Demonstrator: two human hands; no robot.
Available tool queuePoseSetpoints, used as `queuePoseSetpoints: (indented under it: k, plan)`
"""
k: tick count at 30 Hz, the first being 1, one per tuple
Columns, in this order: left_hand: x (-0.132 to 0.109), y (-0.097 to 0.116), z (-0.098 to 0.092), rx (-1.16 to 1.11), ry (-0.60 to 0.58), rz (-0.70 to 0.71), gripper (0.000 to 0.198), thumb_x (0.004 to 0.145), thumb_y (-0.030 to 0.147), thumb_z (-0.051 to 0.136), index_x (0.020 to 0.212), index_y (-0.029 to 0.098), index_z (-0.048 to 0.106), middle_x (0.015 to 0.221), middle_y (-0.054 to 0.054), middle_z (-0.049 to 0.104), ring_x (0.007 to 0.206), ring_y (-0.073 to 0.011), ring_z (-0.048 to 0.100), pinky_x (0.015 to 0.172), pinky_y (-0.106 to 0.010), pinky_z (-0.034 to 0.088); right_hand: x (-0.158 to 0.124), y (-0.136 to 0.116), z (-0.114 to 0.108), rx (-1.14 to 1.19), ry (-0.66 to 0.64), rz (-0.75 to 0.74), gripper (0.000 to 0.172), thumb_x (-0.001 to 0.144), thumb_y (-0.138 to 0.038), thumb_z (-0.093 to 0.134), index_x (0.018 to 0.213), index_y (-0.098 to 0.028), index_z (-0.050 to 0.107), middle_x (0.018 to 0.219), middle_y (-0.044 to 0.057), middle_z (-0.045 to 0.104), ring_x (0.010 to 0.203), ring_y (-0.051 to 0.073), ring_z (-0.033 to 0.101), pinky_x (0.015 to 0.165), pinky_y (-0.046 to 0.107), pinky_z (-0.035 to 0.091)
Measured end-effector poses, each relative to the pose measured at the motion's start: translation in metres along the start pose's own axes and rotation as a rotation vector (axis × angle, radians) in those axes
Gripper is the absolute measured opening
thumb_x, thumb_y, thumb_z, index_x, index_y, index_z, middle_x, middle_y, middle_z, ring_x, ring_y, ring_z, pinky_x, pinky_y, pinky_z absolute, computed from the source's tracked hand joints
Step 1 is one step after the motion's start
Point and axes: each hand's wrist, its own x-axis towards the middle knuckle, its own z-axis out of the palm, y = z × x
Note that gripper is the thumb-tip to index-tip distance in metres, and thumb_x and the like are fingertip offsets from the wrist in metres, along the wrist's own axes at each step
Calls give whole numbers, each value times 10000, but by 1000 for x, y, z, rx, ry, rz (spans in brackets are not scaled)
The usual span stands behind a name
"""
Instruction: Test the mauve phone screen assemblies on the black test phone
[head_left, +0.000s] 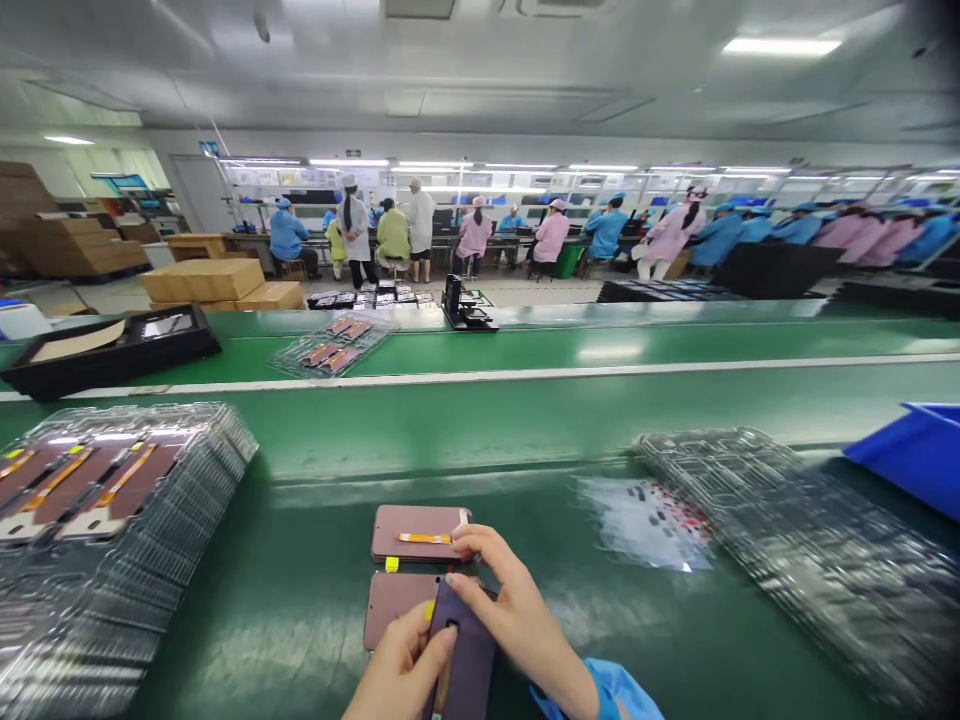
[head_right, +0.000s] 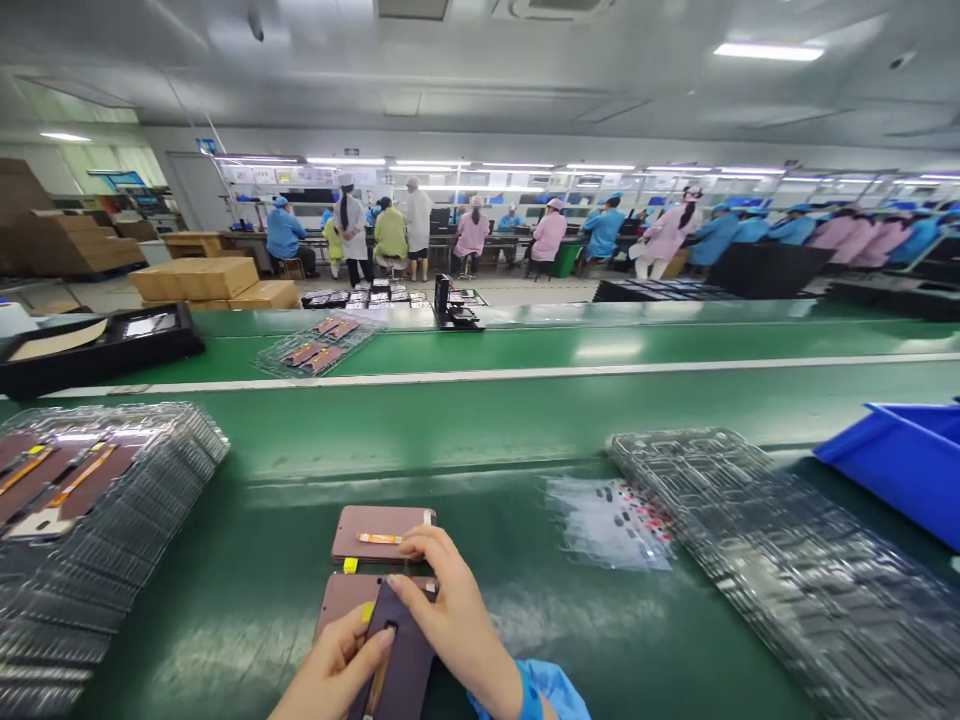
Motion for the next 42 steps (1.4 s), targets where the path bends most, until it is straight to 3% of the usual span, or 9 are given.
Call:
queuePoseSetpoints:
  k: [4,8,11,19,25,29,34,37,42]
  plan:
    - [-1,-4,-3,64,7,19,497,852,571,591,1138,179,696,994,-88,722,946,-259,620,922,-360,462,-2,-6,-2,-148,-46,-204,199,1005,-248,499,943,-201,682,777,30,570,706,178,570,611,277,479]
    - [3,-5,0,24,53,16,538,799,624,624,1069,167,711,977,-93,724,908,-264,626,875,-365,479,-9,-18,4,-539,111,-590,255,1003,-87,400,1034,-124,650,734,60,576,652,192,498,565,316,408]
    - [6,0,3,-73,94,20,515,759,628,668,969,162,725,893,-80,728,882,-262,634,844,-355,487,-16,-27,10,-670,57,-725,285,1006,-70,357,990,-73,642,666,57,541,594,190,458,530,323,374]
    - [-2,3,-13,-404,137,-168,361,680,492,768,845,172,755,794,-66,726,844,-270,667,804,-360,523,-21,-31,10,-625,-9,-740,350,1002,-50,306,932,-75,648,683,57,529,628,185,491,579,333,395]
    - [12,5,-23,-346,47,-247,336,678,484,790,711,153,739,634,-37,678,634,-198,629,583,-275,506,-18,-26,28,-660,-111,-847,385,980,-47,334,732,-125,617,633,22,466,585,163,453,555,303,392]
    - [26,6,-35,-272,182,-234,394,633,487,836,748,125,733,640,-35,691,587,-176,611,573,-258,498,-19,-15,28,-585,-127,-922,343,992,-96,461,679,-161,585,590,-23,453,524,127,424,499,250,397]
    - [41,0,-60,-346,355,-336,480,508,450,909,786,109,715,652,-47,713,558,-183,623,526,-251,504,-27,-33,-15,-381,-195,-783,297,1029,-116,475,757,-184,573,659,-30,554,576,88,512,576,161,472]
    - [46,-1,-68,-395,471,-338,445,563,415,888,822,103,705,645,-39,708,531,-161,607,479,-221,487,-29,-59,-50,-297,-129,-680,211,1038,-239,503,854,-205,602,695,-8,556,628,123,563,594,226,486]
    - [44,11,-73,-432,611,-331,188,792,263,719,951,165,697,795,-29,751,642,-179,685,565,-237,566,-7,-50,-117,-198,400,-320,340,1031,-430,469,819,-202,606,733,15,543,703,163,572,634,290,490]
